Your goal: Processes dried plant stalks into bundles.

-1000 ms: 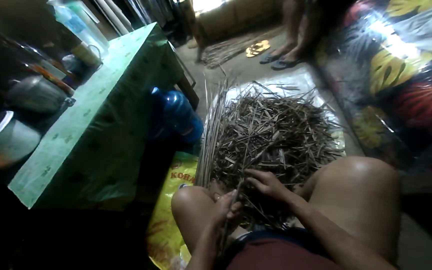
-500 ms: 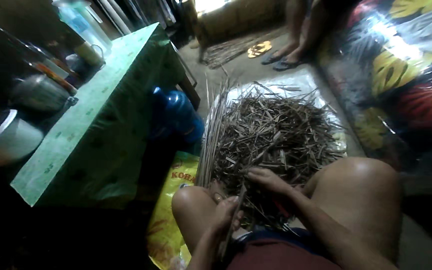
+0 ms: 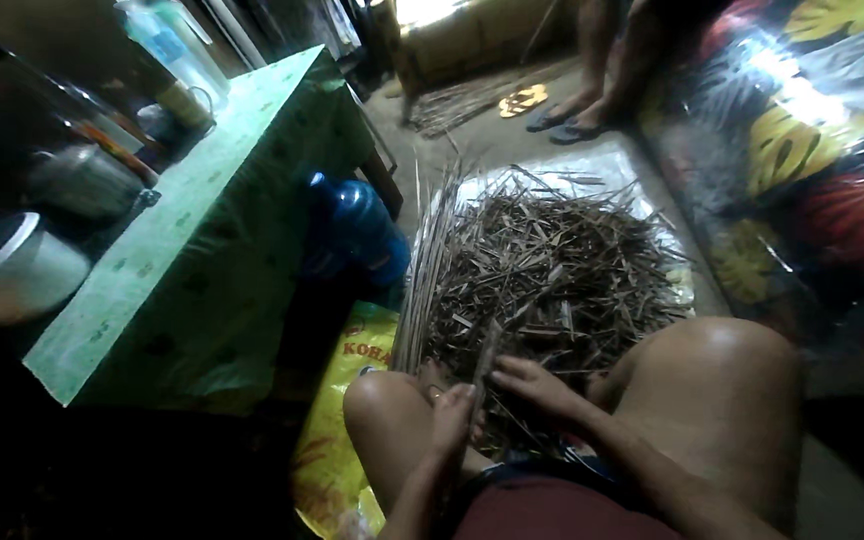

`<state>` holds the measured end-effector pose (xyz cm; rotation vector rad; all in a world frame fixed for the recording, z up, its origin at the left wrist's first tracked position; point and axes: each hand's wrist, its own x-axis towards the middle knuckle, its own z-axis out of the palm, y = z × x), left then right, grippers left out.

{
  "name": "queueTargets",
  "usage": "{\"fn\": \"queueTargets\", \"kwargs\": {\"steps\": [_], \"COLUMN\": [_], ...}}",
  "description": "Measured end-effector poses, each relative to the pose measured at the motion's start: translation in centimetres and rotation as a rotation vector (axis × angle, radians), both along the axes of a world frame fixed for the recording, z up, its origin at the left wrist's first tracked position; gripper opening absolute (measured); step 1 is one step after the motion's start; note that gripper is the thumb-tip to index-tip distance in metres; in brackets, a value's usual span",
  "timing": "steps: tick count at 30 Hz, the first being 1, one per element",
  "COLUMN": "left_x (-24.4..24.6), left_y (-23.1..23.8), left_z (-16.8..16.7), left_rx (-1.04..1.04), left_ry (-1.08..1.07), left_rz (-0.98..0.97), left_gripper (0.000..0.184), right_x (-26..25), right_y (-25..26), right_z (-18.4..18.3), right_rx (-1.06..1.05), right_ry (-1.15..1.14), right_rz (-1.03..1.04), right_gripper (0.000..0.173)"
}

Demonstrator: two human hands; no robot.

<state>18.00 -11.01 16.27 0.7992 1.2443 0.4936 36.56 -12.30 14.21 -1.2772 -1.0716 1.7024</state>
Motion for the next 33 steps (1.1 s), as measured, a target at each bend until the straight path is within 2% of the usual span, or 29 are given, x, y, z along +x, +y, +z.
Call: {"fn": "queueTargets", "kwargs": {"steps": [2, 5, 10, 15, 18, 22, 27, 30, 33], "left_x": [0.9, 1.4, 1.1, 0.5, 0.2, -0.1, -0.9, -0.9, -0.4], "left_y": [0.0, 0.1, 0.3, 0.2, -0.2, -1.1, -1.3, -1.2, -0.9], "left_z": [-0.2, -0.2, 0.3, 0.5, 0.7, 1.1, 0.5, 0.2, 0.0], "left_rx": [0.102, 0.188, 0.007, -0.101, -0.123, -0.122, -0.123, -0.092, -0.038], "left_ry": [0.036, 0.082, -0.013, -0.156, -0.204, -0.205, -0.189, -0.172, -0.141], "left_rz": [-0.027, -0.055, -0.014, 0.023, 0.023, -0.006, -0.031, 0.011, 0.001], "left_gripper": [0.024, 0.024, 0.022, 0.024, 0.025, 0.024, 0.024, 0.023, 0.023], "right_x": [-0.9, -0.6, 0.8, 1.4, 1.7, 2.8, 4.5, 4.0, 2.4], "right_y": [-0.5, -0.2, 0.0, 0.5, 1.2, 2.6, 4.3, 3.4, 1.6], "right_z": [-0.1, -0.9, -2.7, -3.3, -3.6, -3.2, -2.7, -1.6, -0.4], "right_rx": [-0.004, 0.103, 0.351, 0.484, 0.478, 0.461, 0.287, 0.324, 0.351], "right_ry": [0.053, 0.002, -0.217, -0.430, -0.545, -0.569, -0.568, -0.495, -0.460], "right_rz": [-0.005, -0.025, 0.051, 0.082, 0.080, -0.067, -0.235, -0.157, 0.083], "right_gripper": [0.024, 0.023, 0.032, 0.034, 0.032, 0.037, 0.043, 0.040, 0.039]}}
